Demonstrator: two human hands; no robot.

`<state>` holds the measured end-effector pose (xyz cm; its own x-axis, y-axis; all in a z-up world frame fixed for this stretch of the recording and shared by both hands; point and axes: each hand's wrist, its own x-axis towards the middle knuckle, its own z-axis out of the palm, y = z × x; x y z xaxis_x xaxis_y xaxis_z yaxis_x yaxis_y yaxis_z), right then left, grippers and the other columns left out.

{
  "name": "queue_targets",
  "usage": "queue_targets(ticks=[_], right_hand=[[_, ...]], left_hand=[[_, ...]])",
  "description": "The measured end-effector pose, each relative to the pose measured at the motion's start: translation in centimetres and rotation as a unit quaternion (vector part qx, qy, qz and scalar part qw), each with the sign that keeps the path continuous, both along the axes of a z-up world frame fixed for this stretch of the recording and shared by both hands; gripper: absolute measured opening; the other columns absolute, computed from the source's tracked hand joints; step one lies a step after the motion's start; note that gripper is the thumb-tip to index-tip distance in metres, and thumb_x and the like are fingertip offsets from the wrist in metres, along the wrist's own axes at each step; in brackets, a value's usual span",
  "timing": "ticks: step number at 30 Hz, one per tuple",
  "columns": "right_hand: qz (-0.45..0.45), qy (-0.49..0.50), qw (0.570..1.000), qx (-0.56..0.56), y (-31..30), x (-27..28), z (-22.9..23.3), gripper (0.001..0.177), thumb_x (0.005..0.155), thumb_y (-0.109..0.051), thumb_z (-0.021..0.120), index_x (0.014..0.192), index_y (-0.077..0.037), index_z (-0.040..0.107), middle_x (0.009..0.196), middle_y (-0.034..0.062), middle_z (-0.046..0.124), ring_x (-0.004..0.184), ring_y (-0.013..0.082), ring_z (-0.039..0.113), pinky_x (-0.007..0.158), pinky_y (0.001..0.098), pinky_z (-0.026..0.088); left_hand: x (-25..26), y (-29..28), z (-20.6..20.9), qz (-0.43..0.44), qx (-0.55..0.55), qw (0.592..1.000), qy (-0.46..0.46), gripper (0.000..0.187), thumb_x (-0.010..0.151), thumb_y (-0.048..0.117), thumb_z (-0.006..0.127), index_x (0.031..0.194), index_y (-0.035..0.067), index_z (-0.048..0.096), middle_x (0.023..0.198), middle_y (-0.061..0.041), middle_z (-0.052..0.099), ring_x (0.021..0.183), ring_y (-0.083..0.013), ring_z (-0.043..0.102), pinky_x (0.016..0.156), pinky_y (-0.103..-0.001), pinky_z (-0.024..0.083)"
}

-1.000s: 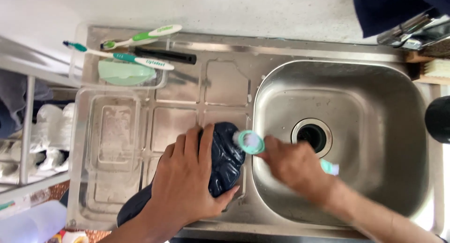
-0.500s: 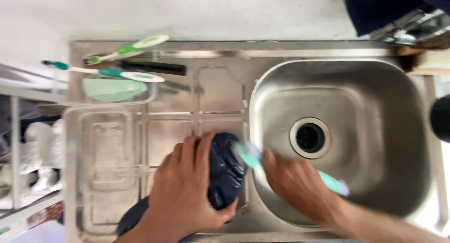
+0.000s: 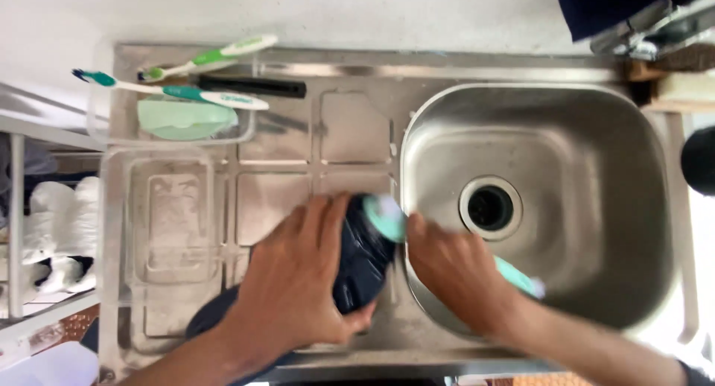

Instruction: A person is seen scrubbing the sole of a dark blue shoe with a toothbrush and soapy water in a sink, then rinsing it under the tap.

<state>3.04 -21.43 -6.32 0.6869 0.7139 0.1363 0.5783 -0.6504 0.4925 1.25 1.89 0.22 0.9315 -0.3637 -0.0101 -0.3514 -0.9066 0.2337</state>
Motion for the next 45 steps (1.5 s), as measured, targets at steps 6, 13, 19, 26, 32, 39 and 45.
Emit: queue_targets(ticks=[6, 13, 19, 26, 32, 39, 45], right_hand=[[-0.039, 0.134, 0.990, 0.036, -2.4, -3.2, -2.3, 0.014, 0.081, -0.011, 0.056, 0.087, -0.019, 0.047, 0.051, -0.0100, 0.046, 0.033, 0.0148, 0.053, 0.030, 0.0326, 0.037], [-0.005, 0.083, 0.996, 0.022, -3.2, -2.7, -3.8, 0.032, 0.082, -0.008, 0.054, 0.114, -0.003, 0.057, 0.047, -0.0079, 0.049, 0.035, 0.0154, 0.054, 0.034, 0.0334, 0.038], [-0.004, 0.045, 0.999, -0.026, 0.8, 1.0, -1.8, 0.053, 0.076, -0.016, 0.061, 0.127, -0.005, 0.061, 0.053, -0.0142, 0.051, 0.040, 0.0081, 0.059, 0.036, 0.0268, 0.042], [0.042, -0.090, 0.995, -0.015, -1.8, -1.3, -2.7, 0.033, 0.086, -0.014, 0.059, 0.117, -0.017, 0.070, 0.057, -0.0138, 0.040, 0.042, 0.0072, 0.042, 0.042, 0.0275, 0.035], [-0.042, 0.132, 0.990, 0.023, -2.9, -2.2, -4.0, 0.035, 0.073, -0.014, 0.057, 0.108, -0.013, 0.055, 0.049, -0.0096, 0.055, 0.033, 0.0205, 0.061, 0.030, 0.0388, 0.044], [-0.011, 0.080, 0.997, 0.010, 0.6, 1.1, -2.1, 0.040, 0.077, -0.007, 0.061, 0.117, -0.006, 0.061, 0.047, -0.0121, 0.049, 0.034, 0.0092, 0.053, 0.032, 0.0274, 0.033], [-0.061, 0.161, 0.985, -0.012, -0.6, -1.0, -3.6, 0.060, 0.072, -0.017, 0.058, 0.129, 0.002, 0.056, 0.049, -0.0087, 0.057, 0.034, 0.0197, 0.062, 0.030, 0.0375, 0.045]], left_hand=[[0.3, 0.0, -0.4, 0.027, -0.048, 0.998, 0.015, 0.123, 0.048, 0.069, 0.089, 0.140, 0.001, 0.045, 0.124, -0.012, 0.054, 0.095, -0.0321, 0.064, 0.069, -0.042, 0.059], [0.4, 0.0, -0.2, -0.004, -0.044, 0.999, 0.005, 0.120, 0.055, 0.070, 0.085, 0.143, -0.001, 0.044, 0.122, -0.014, 0.055, 0.096, -0.0343, 0.060, 0.075, -0.044, 0.056], [-0.2, 0.2, -0.2, 0.009, -0.048, 0.999, -0.010, 0.122, 0.049, 0.068, 0.087, 0.139, -0.001, 0.045, 0.119, -0.015, 0.055, 0.096, -0.0362, 0.061, 0.076, -0.046, 0.056], [0.2, 0.2, -0.3, 0.007, -0.069, 0.998, 0.011, 0.116, 0.058, 0.069, 0.086, 0.140, -0.001, 0.044, 0.121, -0.014, 0.054, 0.097, -0.0345, 0.061, 0.080, -0.043, 0.054], [1.0, 0.4, 0.0, 0.033, -0.086, 0.996, 0.007, 0.116, 0.051, 0.066, 0.087, 0.137, 0.001, 0.046, 0.117, -0.012, 0.056, 0.098, -0.0346, 0.060, 0.071, -0.048, 0.057], [1.4, -0.1, -0.4, 0.047, -0.040, 0.997, 0.033, 0.119, 0.052, 0.071, 0.086, 0.139, 0.001, 0.045, 0.124, -0.013, 0.056, 0.098, -0.0338, 0.062, 0.064, -0.046, 0.059], [1.3, 0.4, -0.9, 0.041, -0.059, 0.997, -0.007, 0.125, 0.054, 0.074, 0.086, 0.143, -0.001, 0.041, 0.126, -0.019, 0.054, 0.119, -0.0380, 0.054, 0.091, -0.044, 0.053]])
